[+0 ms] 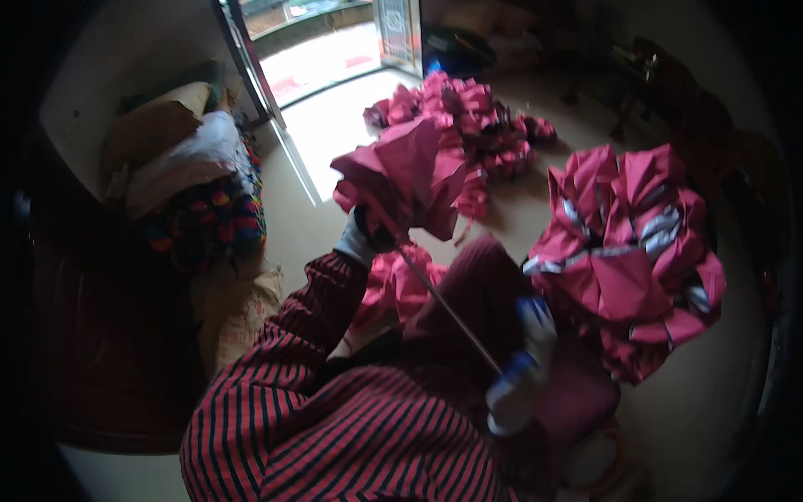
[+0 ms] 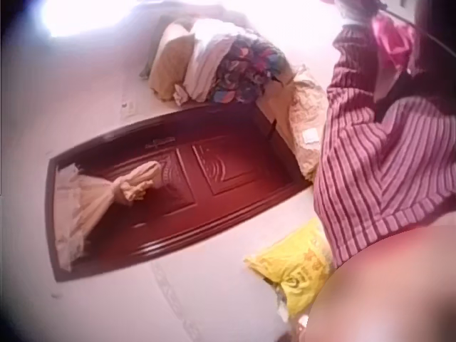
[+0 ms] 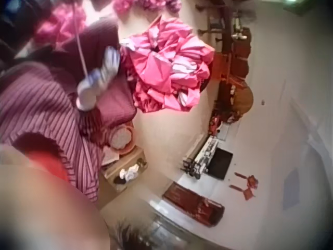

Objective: Applying hot glue to the ribs of an umbrella and pressing the fabric cover onto them to secure it.

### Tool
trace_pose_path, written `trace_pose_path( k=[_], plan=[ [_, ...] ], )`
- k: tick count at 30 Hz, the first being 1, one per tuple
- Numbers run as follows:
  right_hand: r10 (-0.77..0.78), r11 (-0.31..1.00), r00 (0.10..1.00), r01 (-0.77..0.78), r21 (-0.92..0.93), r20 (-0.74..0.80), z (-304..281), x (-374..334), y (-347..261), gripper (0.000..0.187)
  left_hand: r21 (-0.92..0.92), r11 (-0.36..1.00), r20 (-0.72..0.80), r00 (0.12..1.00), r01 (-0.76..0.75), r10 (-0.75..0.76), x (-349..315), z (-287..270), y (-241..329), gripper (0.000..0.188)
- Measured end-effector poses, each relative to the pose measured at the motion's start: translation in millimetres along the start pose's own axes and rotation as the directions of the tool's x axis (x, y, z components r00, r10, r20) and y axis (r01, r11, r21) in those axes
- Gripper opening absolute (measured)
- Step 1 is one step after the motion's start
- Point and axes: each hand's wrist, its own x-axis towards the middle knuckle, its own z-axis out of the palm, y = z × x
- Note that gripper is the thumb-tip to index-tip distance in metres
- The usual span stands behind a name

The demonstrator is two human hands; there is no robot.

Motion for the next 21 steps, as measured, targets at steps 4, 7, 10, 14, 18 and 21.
trace_pose_path(
  k=[4, 7, 10, 14, 18, 21],
  plan=[
    [-0.070, 0.922, 0.994, 0.097, -0.375, 0.085, 78, 16, 12, 0.060, -0.168, 0.984, 0.159, 0.987, 0.057, -0.030, -15, 48, -56, 0.035],
    [0.034, 0.871, 0.995, 0.017, -0.490, 0.095, 105, 24, 32, 0.063, 0.581, 0.808, 0.076, 0.995, -0.101, 0.070, -42, 80, -80, 0.035],
    [0.112, 0.850, 0.985, -0.026, -0.526, 0.132, 119, 22, 48, 0.063, 0.803, 0.595, -0.032, 0.997, -0.016, 0.071, -53, 92, -86, 0.037],
    [0.138, 0.887, 0.974, -0.039, -0.461, 0.181, 122, 8, 71, 0.062, 0.567, 0.773, -0.262, 0.952, 0.286, -0.160, -60, 94, -93, 0.044],
    [0.240, 0.967, 0.969, -0.235, -0.095, 0.054, 110, -17, 91, 0.052, 0.695, 0.616, -0.238, 0.928, 0.370, -0.288, -62, 80, -89, 0.047],
    [0.474, 0.869, 0.880, -0.461, 0.181, -0.033, 86, -36, 109, 0.042, 0.989, 0.094, -0.064, 0.897, 0.116, -0.438, -66, 47, -85, 0.045]
  ],
)
